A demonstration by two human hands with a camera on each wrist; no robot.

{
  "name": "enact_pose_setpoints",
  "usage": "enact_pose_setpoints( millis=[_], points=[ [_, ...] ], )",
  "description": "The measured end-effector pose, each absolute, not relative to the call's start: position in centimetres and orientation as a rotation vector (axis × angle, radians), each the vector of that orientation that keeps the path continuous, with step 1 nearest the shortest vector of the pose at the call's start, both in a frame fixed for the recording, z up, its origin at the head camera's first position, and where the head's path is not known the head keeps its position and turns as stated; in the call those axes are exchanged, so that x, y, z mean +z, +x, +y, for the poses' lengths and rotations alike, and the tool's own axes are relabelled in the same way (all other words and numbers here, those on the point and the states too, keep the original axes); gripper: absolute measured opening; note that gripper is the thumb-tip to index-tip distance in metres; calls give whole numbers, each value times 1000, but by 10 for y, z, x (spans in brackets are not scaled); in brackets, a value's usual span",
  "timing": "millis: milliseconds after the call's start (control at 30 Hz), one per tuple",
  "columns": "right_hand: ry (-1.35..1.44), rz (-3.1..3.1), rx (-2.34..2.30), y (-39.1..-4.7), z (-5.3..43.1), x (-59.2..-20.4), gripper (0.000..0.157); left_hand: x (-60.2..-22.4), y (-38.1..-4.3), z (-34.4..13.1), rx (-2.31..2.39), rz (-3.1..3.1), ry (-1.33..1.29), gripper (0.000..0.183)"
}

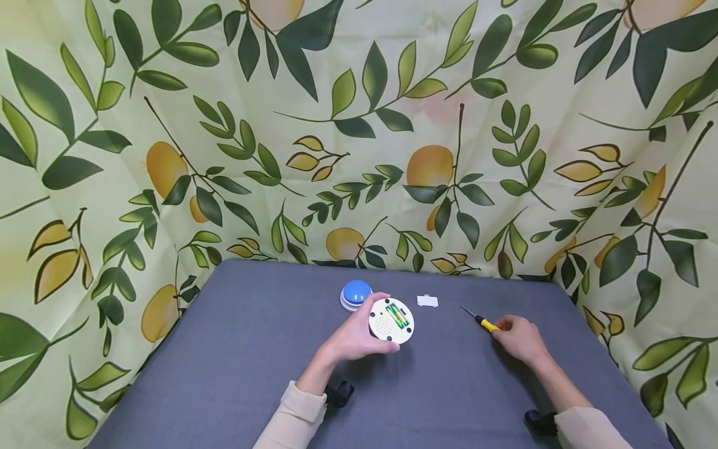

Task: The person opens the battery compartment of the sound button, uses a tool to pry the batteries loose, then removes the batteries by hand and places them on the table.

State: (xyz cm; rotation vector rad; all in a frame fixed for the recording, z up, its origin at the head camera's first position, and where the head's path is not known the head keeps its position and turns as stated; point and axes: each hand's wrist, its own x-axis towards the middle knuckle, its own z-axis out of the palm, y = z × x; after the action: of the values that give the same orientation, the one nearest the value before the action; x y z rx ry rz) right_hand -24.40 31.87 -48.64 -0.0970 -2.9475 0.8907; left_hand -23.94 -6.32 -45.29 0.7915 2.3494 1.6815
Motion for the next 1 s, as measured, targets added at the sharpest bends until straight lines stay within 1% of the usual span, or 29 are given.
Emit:
enact_pose_setpoints(
  millis=[267, 600, 667, 767, 833, 1000],
  points=[
    [-119, -2811, 1289, -242, 302, -489, 30, -454, -240, -64, 1674, 2352, 787, 95],
    [-251, -2520, 1822, -241, 284, -486, 43, -453, -241, -66, 1684, 2342, 773, 93],
    [-288, -2443, 1898, -242, 281, -485, 42, -453, -241, -66, 1685, 2339, 770, 93],
    [-334, -2324, 2007, -241, 276, -484, 36, -453, -241, -66, 1681, 2338, 766, 92],
    [-329, -2260, 2076, -241, 274, -484, 32, -454, -242, -66, 1678, 2340, 767, 93],
    [-275, -2187, 2181, -238, 267, -480, 31, -454, -243, -65, 1674, 2345, 777, 95]
  ],
)
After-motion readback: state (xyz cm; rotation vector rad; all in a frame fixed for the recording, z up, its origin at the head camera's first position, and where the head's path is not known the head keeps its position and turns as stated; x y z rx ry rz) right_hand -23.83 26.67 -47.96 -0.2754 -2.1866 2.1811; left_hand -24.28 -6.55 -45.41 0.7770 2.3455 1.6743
